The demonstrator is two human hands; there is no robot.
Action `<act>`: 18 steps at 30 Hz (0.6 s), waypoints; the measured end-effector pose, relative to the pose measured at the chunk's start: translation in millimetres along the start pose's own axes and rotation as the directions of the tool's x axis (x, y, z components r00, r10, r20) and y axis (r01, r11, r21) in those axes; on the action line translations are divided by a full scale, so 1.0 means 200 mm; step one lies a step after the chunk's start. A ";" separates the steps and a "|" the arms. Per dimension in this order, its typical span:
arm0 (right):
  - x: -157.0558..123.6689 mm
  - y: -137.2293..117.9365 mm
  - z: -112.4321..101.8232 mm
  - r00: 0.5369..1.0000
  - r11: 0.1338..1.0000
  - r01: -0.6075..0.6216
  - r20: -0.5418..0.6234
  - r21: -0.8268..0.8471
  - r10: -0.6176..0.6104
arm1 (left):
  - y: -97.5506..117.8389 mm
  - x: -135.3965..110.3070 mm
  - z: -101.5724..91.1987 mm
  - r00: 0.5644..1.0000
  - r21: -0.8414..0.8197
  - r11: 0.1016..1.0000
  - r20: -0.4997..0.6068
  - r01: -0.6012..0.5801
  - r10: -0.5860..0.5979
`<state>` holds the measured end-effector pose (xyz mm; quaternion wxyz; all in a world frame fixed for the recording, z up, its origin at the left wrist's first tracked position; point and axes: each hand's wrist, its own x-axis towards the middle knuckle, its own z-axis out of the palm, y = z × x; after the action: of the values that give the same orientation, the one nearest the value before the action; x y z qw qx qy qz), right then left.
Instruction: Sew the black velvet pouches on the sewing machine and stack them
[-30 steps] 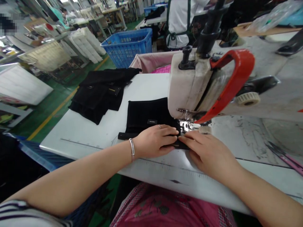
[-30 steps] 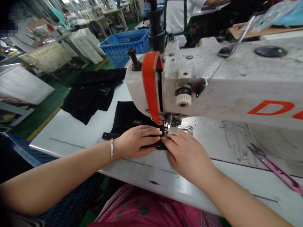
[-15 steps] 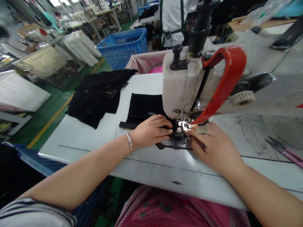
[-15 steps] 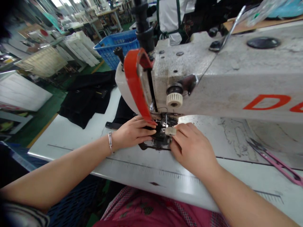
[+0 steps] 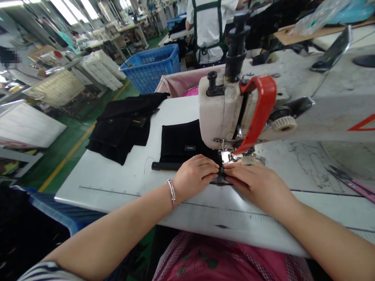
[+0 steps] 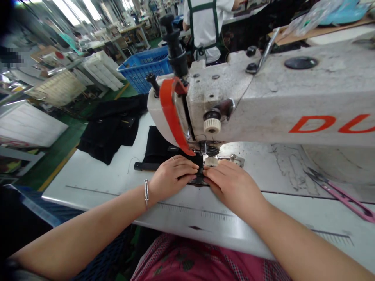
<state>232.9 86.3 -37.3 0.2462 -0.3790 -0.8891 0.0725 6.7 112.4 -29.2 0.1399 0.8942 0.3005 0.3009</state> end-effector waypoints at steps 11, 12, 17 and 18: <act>0.03 0.00 0.00 1.000 0.998 -0.008 -0.015 -0.064 0.007 | -0.07 0.04 0.01 0.999 0.021 1.000 0.045 0.010 -0.011; 0.03 0.00 0.01 1.000 0.998 -0.013 -0.018 -0.068 0.012 | -0.08 0.05 0.01 0.999 0.021 1.000 0.049 0.016 -0.017; 0.04 0.03 0.02 0.999 0.998 -0.037 -0.016 -0.045 0.037 | -0.11 0.08 0.01 0.998 0.045 0.998 0.045 0.039 -0.041; 0.04 0.03 0.02 0.999 0.998 -0.043 -0.017 -0.038 0.043 | -0.12 0.08 0.01 0.999 0.054 0.998 0.038 0.037 -0.039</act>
<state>230.5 96.4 -40.2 0.2443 -0.4033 -0.8799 0.0576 8.0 140.7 -33.0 0.1273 0.8975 0.3225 0.2727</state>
